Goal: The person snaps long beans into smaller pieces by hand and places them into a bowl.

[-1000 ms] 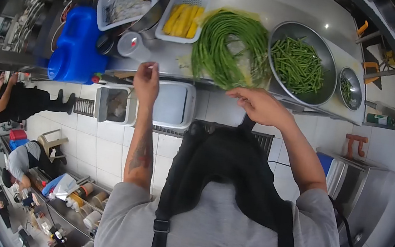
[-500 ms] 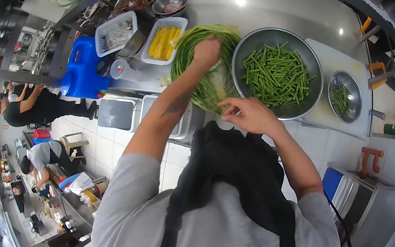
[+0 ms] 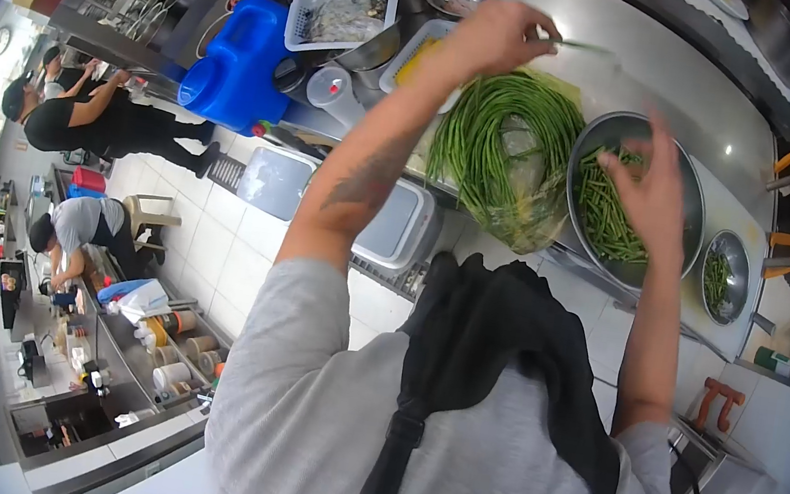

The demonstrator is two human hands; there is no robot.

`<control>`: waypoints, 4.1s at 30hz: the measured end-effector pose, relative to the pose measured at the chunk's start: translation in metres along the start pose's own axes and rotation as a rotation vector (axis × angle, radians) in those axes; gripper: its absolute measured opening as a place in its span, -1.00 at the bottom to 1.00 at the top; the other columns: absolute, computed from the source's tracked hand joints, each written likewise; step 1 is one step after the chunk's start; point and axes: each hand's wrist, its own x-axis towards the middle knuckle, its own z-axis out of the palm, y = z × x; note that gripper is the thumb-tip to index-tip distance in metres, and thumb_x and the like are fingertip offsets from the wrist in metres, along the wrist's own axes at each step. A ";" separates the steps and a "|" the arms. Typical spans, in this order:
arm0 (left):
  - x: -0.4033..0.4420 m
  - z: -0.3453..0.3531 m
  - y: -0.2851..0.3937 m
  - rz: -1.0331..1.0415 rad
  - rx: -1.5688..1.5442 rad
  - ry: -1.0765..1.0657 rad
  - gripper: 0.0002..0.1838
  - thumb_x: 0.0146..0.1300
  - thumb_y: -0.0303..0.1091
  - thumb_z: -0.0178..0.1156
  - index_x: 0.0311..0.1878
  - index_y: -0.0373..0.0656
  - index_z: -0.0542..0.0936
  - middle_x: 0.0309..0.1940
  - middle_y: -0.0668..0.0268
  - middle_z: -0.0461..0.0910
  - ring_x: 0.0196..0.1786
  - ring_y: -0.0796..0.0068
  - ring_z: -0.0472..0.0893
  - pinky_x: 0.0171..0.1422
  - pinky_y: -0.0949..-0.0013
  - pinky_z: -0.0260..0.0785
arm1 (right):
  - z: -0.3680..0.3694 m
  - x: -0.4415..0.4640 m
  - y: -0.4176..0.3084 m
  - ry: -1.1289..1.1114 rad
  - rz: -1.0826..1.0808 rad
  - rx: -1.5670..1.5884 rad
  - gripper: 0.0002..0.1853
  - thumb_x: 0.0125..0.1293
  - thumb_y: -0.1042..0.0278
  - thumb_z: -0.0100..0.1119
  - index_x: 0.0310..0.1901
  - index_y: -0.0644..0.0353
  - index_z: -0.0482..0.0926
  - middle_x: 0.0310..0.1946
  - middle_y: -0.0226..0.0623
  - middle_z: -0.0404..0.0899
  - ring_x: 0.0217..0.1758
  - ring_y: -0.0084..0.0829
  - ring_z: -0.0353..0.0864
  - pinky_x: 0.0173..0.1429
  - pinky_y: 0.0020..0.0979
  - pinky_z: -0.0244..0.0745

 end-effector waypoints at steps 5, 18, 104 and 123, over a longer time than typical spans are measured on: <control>-0.021 -0.075 0.012 0.041 -0.412 0.027 -0.69 0.42 -0.26 0.28 0.06 -0.29 0.66 -0.22 0.36 0.70 -0.14 0.65 0.63 0.03 0.51 0.49 | 0.011 0.084 0.034 0.254 -0.501 -0.410 -0.23 0.19 0.21 0.45 0.43 0.11 0.34 0.39 -0.17 0.40 0.25 -0.19 0.56 0.12 -0.23 0.59; -0.067 -0.026 -0.013 -0.264 -0.525 0.166 -0.74 0.41 -0.31 0.29 0.05 -0.25 0.64 -0.38 0.51 0.61 -0.47 0.86 0.38 -0.41 0.68 0.14 | 0.018 0.066 0.051 -0.481 0.235 0.777 -0.66 0.47 0.28 0.19 0.17 0.27 0.61 -0.19 -0.31 0.74 -0.38 -0.64 0.59 -0.29 -0.59 0.53; -0.027 0.129 0.062 -0.334 -0.851 -0.547 -0.69 0.50 -0.24 0.16 -0.10 -0.33 0.71 -0.44 0.35 0.68 -0.51 0.70 0.46 -0.38 0.56 0.34 | -0.068 0.004 0.120 -0.406 0.256 0.314 -0.70 0.23 0.37 0.41 -0.04 0.33 0.72 -0.30 -0.20 0.78 -0.29 -0.47 0.77 -0.17 -0.44 0.67; -0.033 0.128 0.075 -0.302 -0.750 -0.549 -0.73 0.45 -0.29 0.19 -0.15 -0.33 0.73 -0.53 0.37 0.67 -0.58 0.69 0.44 -0.46 0.52 0.28 | -0.051 0.002 0.098 -0.319 -0.009 -0.144 -0.71 0.18 0.37 0.40 -0.05 0.16 0.74 -0.30 -0.11 0.76 -0.24 -0.24 0.78 -0.07 -0.28 0.65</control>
